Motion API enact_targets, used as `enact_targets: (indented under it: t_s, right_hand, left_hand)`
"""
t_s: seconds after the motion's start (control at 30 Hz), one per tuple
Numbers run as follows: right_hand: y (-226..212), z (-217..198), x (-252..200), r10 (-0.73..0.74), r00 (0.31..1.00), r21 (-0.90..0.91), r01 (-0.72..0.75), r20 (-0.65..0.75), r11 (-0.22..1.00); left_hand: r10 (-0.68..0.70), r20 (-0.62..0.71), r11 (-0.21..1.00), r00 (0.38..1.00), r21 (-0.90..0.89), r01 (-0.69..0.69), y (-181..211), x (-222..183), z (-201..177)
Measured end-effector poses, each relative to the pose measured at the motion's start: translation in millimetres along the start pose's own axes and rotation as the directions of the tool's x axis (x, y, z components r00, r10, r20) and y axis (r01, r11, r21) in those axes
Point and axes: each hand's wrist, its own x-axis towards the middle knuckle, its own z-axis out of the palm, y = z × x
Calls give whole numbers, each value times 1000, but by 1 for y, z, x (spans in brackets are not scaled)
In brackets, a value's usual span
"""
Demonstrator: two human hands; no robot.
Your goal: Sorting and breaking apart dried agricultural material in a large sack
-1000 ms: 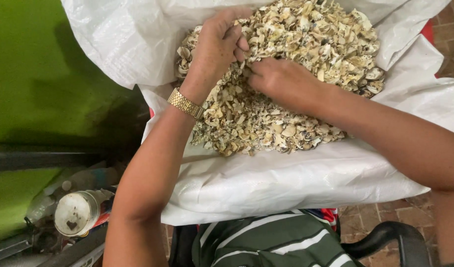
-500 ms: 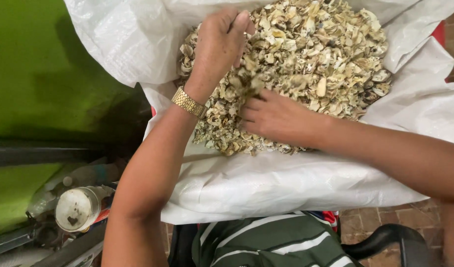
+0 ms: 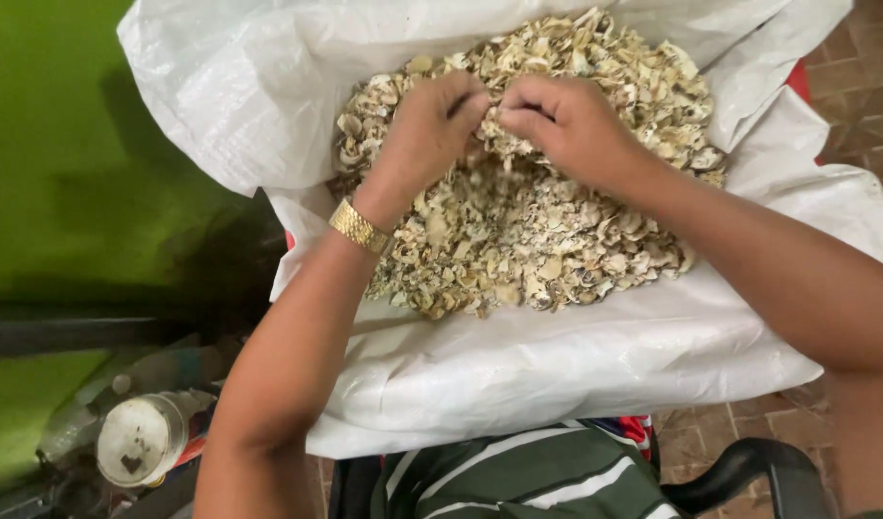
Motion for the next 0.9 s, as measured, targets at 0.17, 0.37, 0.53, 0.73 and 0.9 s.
enact_targets:
  t_s: [0.17,0.37,0.53,0.73,0.9]
  right_hand:
    - [-6,-8,1,104,991,98,-96,-82,991]
    - [-13,-11,0,198,979,156,-188,-52,970]
    - [-31,-15,-2,281,960,166,-278,6,946]
    - [-46,-23,-6,366,927,118,-374,80,920]
    - [-30,-23,-8,90,995,173,-96,41,980]
  left_hand:
    - [114,-8,993,993,40,-114,-4,2,19]
    - [465,-96,845,880,343,-409,-5,-5,41]
    - [517,-104,701,849,620,-351,-10,4,39]
    - [431,-171,822,886,479,-307,-17,11,9]
    - [257,-47,966,965,21,-256,3,-4,-14]
